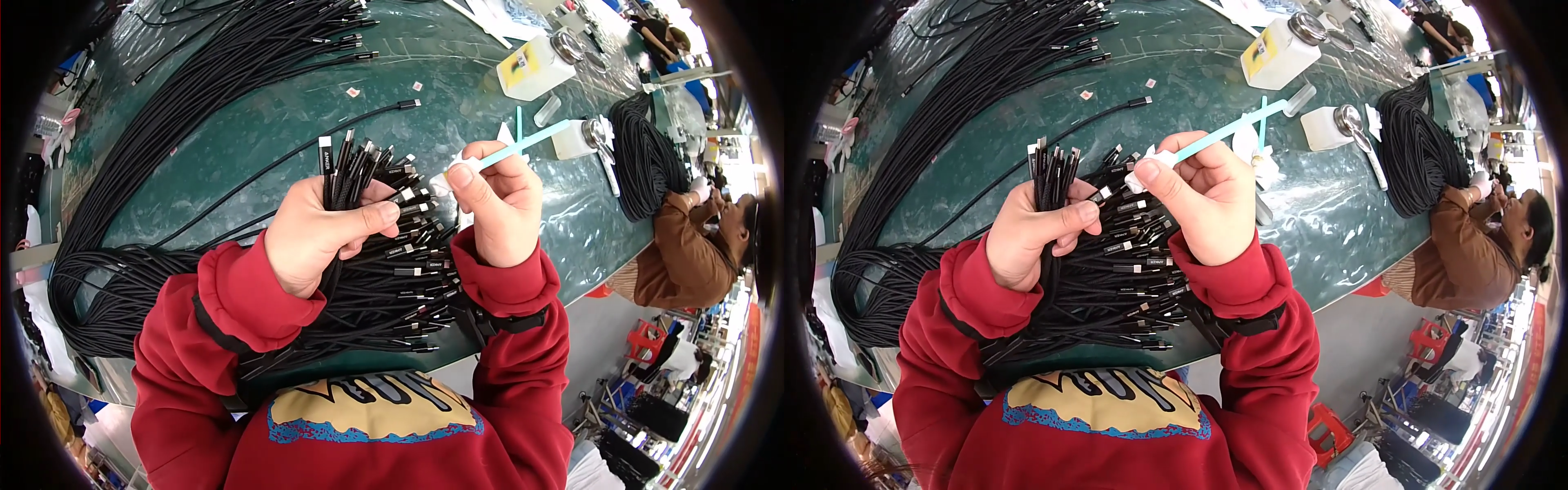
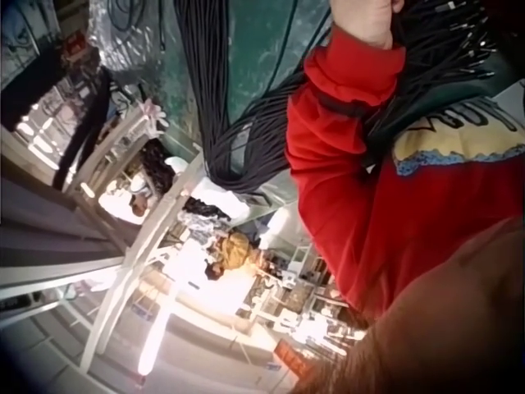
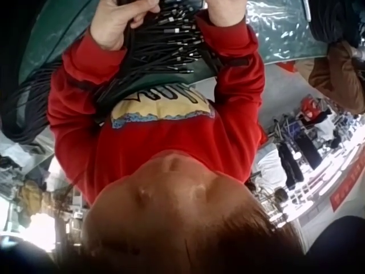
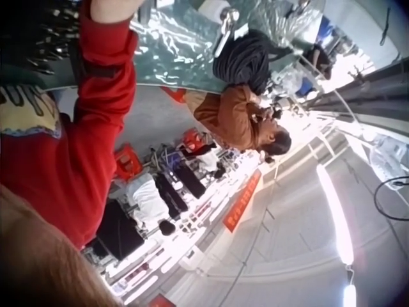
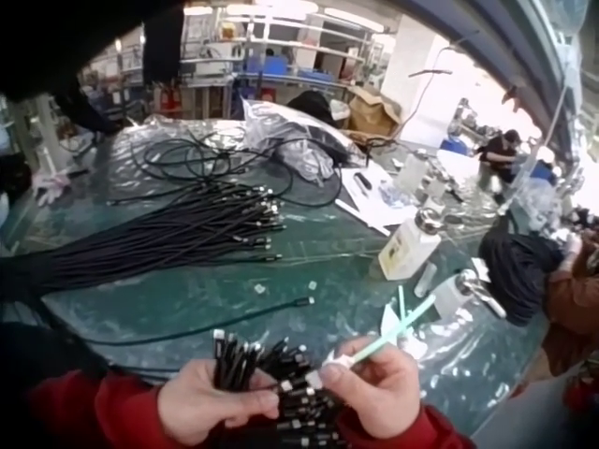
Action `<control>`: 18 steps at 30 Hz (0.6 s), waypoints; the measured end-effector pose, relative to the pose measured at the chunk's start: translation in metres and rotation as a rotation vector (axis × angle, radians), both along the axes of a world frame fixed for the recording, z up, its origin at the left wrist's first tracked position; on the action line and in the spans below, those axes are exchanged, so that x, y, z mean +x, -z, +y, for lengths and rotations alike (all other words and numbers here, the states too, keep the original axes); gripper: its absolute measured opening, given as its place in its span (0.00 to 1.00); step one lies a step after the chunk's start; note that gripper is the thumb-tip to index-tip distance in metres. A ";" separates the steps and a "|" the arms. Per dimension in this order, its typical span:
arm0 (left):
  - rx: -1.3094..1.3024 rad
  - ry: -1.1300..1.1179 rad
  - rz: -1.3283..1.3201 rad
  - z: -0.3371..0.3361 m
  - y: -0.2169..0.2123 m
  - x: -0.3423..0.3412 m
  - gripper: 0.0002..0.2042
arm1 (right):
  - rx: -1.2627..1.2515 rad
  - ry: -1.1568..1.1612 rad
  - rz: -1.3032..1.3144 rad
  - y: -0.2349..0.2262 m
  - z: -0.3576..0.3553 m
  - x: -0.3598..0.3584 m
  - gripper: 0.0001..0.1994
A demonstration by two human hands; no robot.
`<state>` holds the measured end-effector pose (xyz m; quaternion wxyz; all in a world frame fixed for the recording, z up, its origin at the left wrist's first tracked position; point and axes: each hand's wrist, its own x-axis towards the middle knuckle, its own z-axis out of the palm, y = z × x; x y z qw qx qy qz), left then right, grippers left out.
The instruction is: The person gathers a bundle of cables, selects individual ends to wipe with a cloth-tipped tool, and scrapes the connectors with a small blade. After cleaning several cable ends one by one, the person sets the bundle back down on the work surface.
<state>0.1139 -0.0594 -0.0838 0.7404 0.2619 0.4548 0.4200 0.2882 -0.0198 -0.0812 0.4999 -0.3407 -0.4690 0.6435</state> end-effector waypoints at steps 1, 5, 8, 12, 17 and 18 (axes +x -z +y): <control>0.005 -0.028 0.047 0.000 -0.001 0.001 0.11 | -0.002 0.004 0.001 -0.001 -0.001 -0.001 0.08; 0.008 -0.026 0.140 0.000 -0.004 0.004 0.10 | 0.205 0.018 -0.215 0.000 -0.007 -0.006 0.07; 0.012 -0.035 0.165 -0.001 -0.004 0.005 0.11 | 0.368 -0.025 -0.511 0.003 -0.010 -0.011 0.07; 0.005 -0.049 0.173 0.000 -0.002 0.006 0.10 | 0.398 0.083 -0.558 -0.001 -0.008 -0.011 0.07; -0.002 -0.053 0.169 0.000 -0.002 0.004 0.10 | 0.409 0.023 -0.446 0.000 -0.010 -0.013 0.07; -0.002 -0.054 0.170 -0.001 -0.001 0.004 0.10 | 0.389 0.042 -0.459 0.002 -0.008 -0.012 0.07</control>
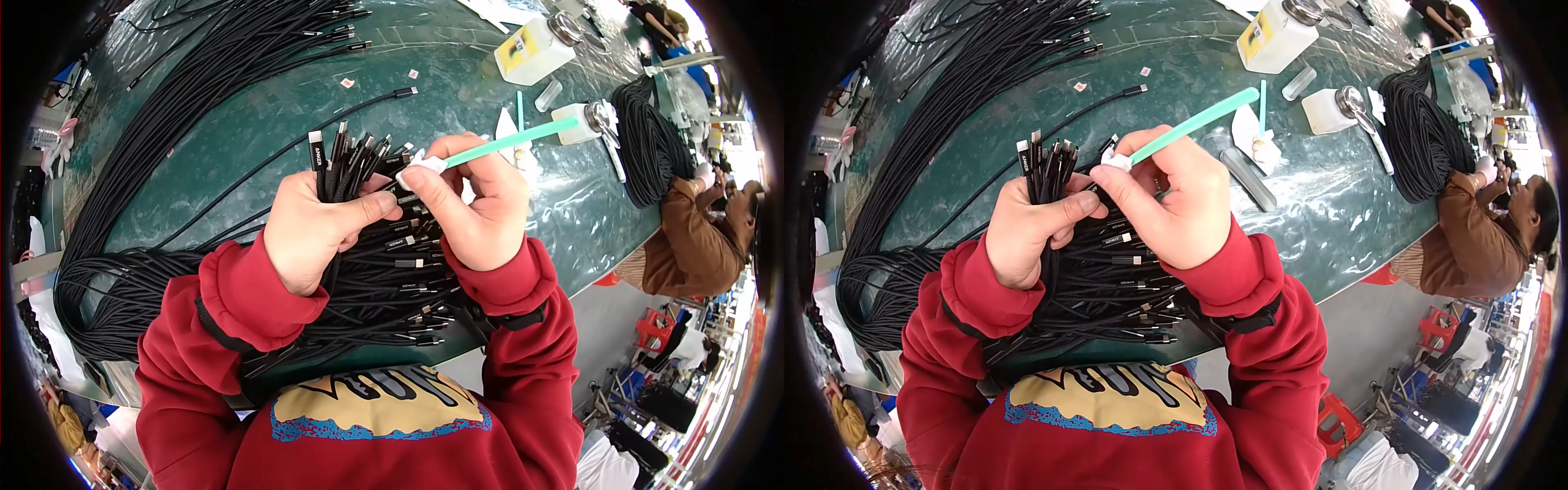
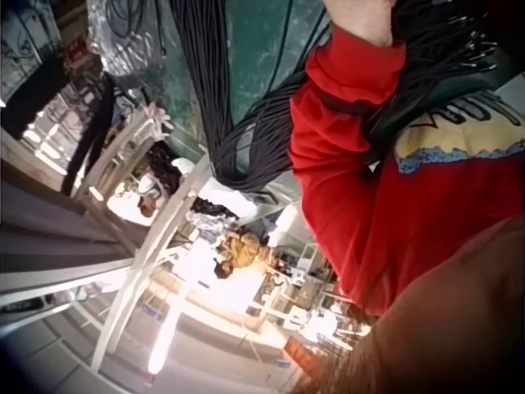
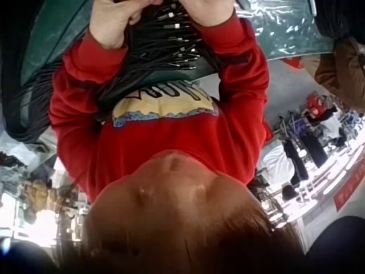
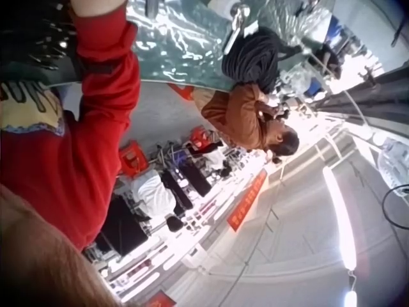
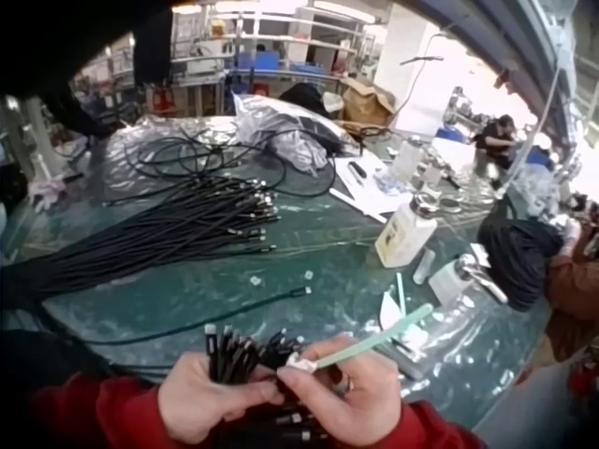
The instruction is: The person gathers a bundle of cables, selects individual ends to wipe with a cloth-tipped tool, and scrapes the connectors with a small blade. After cleaning several cable ends one by one, the person sets the bundle back down on the work surface.
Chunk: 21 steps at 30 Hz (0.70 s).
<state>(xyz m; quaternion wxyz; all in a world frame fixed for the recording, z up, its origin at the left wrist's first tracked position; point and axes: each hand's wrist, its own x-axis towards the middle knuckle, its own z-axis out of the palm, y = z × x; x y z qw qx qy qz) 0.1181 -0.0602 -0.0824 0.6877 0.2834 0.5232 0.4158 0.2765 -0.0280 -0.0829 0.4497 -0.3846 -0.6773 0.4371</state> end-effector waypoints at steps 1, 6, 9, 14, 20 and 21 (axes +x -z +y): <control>-0.003 -0.005 -0.004 0.000 0.001 0.001 0.10 | -0.014 0.027 -0.010 0.002 0.002 0.002 0.07; 0.005 -0.022 -0.004 0.001 0.003 0.001 0.09 | 0.019 0.039 0.003 0.006 0.006 -0.004 0.07; 0.008 -0.032 -0.012 0.000 0.004 0.000 0.09 | 0.025 0.000 -0.039 0.006 0.004 0.001 0.06; -0.004 -0.032 -0.009 0.001 0.004 0.002 0.09 | 0.115 -0.023 -0.014 0.010 0.006 0.006 0.06; -0.003 -0.036 -0.001 0.001 0.002 0.001 0.09 | 0.054 -0.003 0.026 0.011 0.007 0.002 0.05; -0.006 -0.036 0.000 0.000 0.002 0.001 0.09 | 0.037 -0.015 0.030 0.012 0.006 0.006 0.05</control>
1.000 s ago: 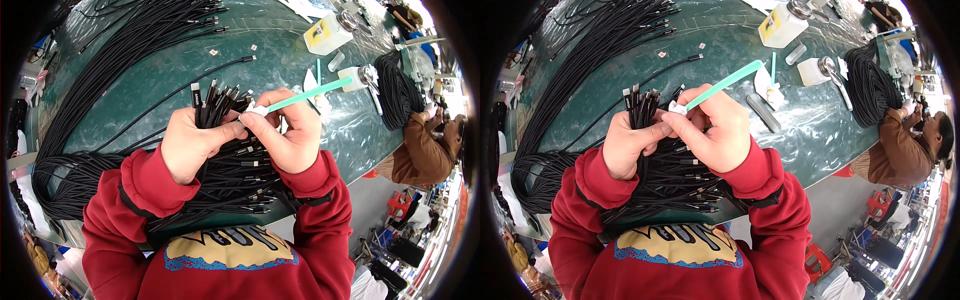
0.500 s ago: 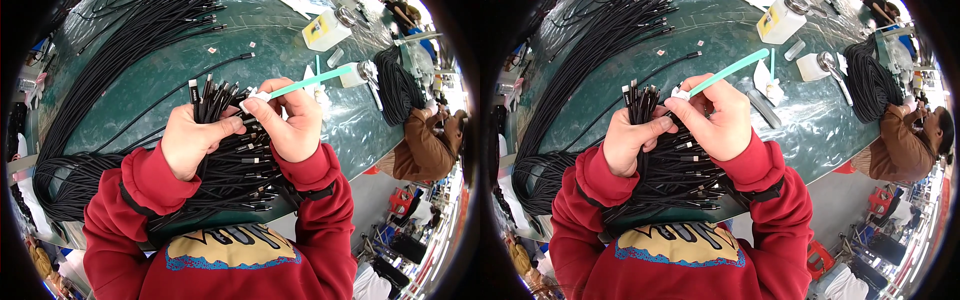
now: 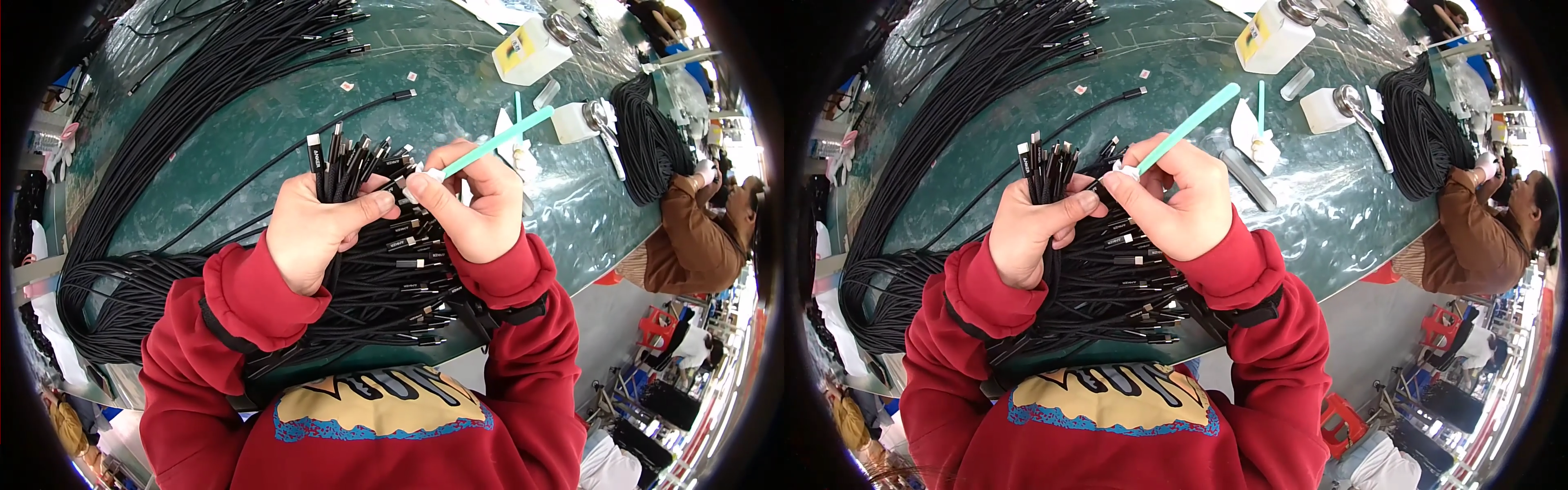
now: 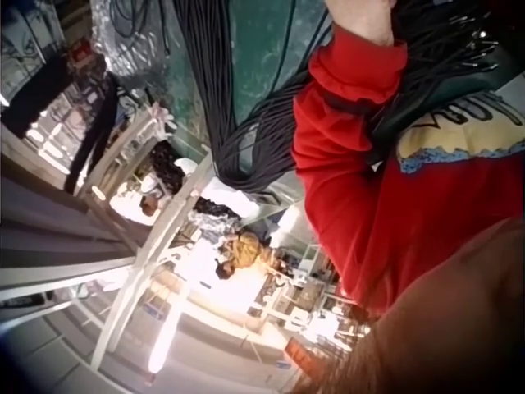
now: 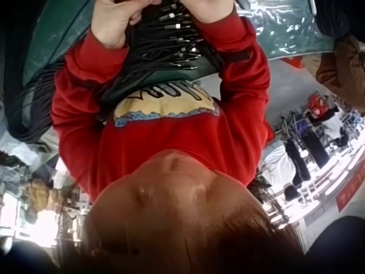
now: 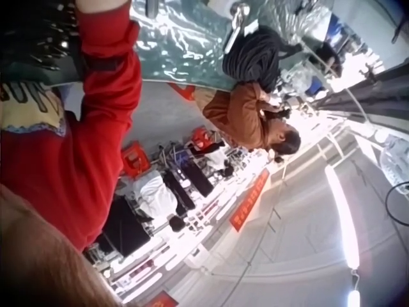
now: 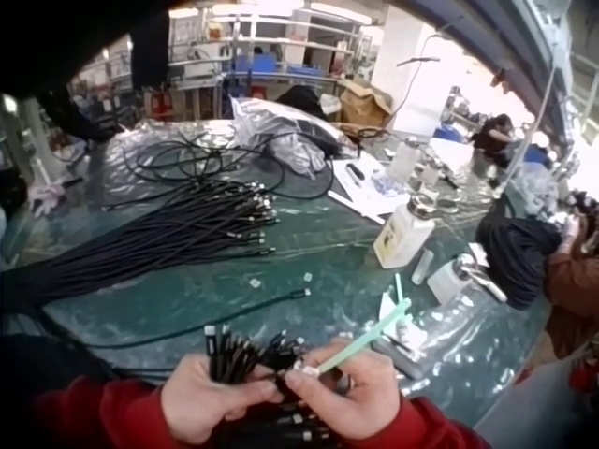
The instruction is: The person gathers a bundle of cables, selects individual ends to wipe with a cloth-tipped tool, and scrapes the connectors with a small blade. After cleaning several cable ends one by one, the person sets the bundle back down on the work surface.
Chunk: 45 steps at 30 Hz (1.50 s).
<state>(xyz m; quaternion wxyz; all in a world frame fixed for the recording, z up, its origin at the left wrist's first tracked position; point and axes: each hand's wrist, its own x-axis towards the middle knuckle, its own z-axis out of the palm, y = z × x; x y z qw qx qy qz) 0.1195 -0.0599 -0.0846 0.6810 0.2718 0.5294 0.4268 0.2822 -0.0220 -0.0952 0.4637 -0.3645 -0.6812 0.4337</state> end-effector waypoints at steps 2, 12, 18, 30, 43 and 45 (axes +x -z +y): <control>-0.007 -0.002 0.001 -0.001 0.001 0.001 0.09 | -0.017 -0.013 0.004 0.000 0.000 0.000 0.05; 0.002 0.010 -0.019 -0.001 0.001 0.000 0.09 | -0.041 0.045 -0.023 -0.004 0.002 -0.003 0.06; 0.003 0.053 -0.101 0.000 0.002 -0.001 0.08 | 0.165 -0.048 0.059 0.002 0.007 -0.001 0.07; -0.008 0.079 -0.193 0.000 0.003 -0.003 0.08 | 0.167 0.024 -0.059 -0.001 0.008 0.000 0.06; 0.279 -0.009 0.187 -0.010 -0.001 0.008 0.07 | -0.292 -0.003 0.110 -0.015 -0.006 -0.005 0.07; 0.270 0.011 0.208 -0.010 -0.002 0.007 0.07 | -0.352 0.007 -0.029 -0.017 -0.006 -0.004 0.07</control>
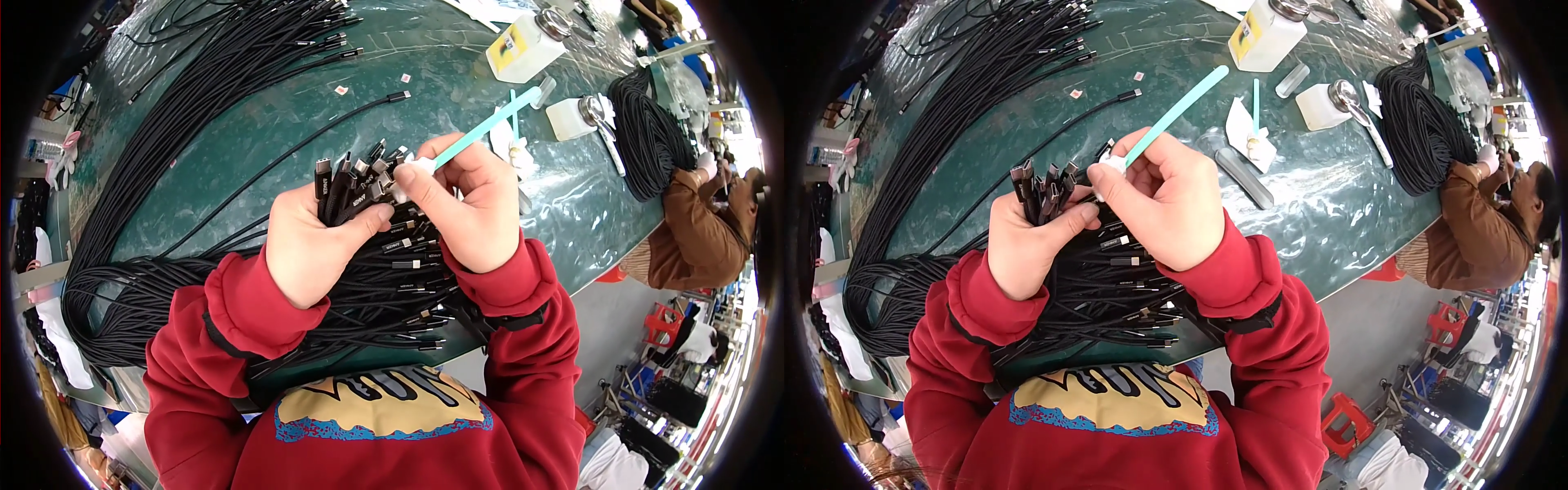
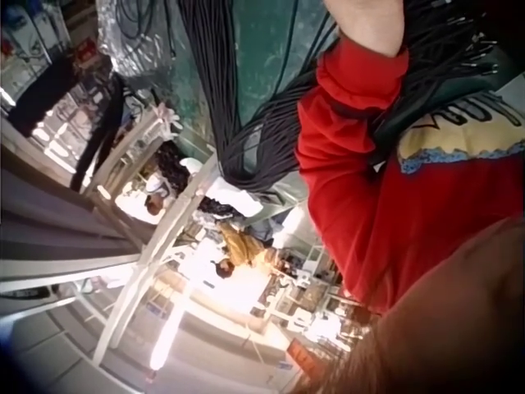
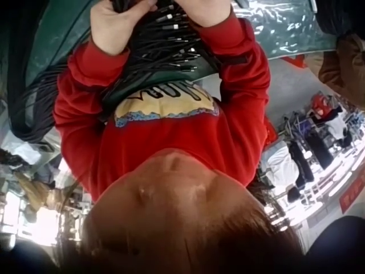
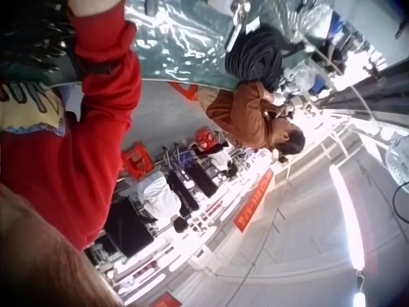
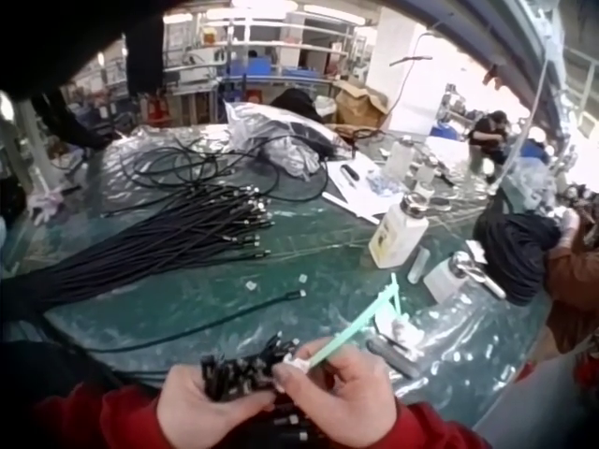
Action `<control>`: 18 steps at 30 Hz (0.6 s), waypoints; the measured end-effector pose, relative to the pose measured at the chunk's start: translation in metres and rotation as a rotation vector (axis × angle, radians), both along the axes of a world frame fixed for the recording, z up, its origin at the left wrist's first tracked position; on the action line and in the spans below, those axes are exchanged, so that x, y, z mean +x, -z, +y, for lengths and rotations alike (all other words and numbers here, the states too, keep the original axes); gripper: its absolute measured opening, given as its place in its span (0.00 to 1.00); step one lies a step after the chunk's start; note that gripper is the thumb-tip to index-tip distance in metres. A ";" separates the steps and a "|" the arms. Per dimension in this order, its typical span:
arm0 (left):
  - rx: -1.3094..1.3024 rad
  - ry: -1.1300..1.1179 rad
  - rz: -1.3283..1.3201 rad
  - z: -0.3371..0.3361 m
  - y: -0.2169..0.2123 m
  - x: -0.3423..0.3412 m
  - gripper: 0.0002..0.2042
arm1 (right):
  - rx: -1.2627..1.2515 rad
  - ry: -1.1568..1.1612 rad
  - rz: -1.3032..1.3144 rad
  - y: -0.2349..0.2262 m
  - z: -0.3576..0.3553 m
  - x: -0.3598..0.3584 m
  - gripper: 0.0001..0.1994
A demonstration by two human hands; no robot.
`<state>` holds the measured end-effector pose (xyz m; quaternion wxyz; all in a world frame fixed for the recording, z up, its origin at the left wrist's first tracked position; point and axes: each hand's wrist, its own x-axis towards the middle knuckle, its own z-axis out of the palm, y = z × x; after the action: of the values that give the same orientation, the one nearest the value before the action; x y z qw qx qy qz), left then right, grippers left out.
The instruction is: The person gathers a bundle of cables, selects individual ends to wipe with a cloth-tipped tool, and scrapes the connectors with a small blade. After cleaning several cable ends one by one, the person sets the bundle back down on the work surface.
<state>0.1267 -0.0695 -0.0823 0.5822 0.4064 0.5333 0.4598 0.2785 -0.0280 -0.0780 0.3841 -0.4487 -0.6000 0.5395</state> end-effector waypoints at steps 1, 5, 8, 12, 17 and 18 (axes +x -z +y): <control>-0.004 0.009 0.012 0.001 0.000 0.000 0.07 | -0.001 0.003 0.002 0.001 0.000 0.000 0.07; 0.024 0.007 -0.012 0.001 0.002 0.001 0.07 | 0.027 0.108 0.235 0.003 0.002 0.000 0.06; -0.093 0.072 -0.001 0.004 -0.001 -0.001 0.08 | 0.030 0.073 0.003 -0.002 0.006 0.004 0.05; -0.032 0.043 -0.033 0.005 0.003 0.004 0.10 | 0.114 0.102 0.252 0.002 0.010 0.010 0.05; -0.193 0.103 -0.297 0.007 0.002 -0.007 0.12 | 0.029 0.073 0.362 0.000 0.009 0.012 0.04; -0.186 0.107 -0.287 0.007 0.002 -0.007 0.12 | 0.021 0.063 0.373 0.002 0.009 0.012 0.04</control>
<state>0.1197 -0.0622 -0.0847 0.7113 0.3087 0.4625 0.4299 0.2906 -0.0187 -0.0805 0.5101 -0.3555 -0.5095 0.5948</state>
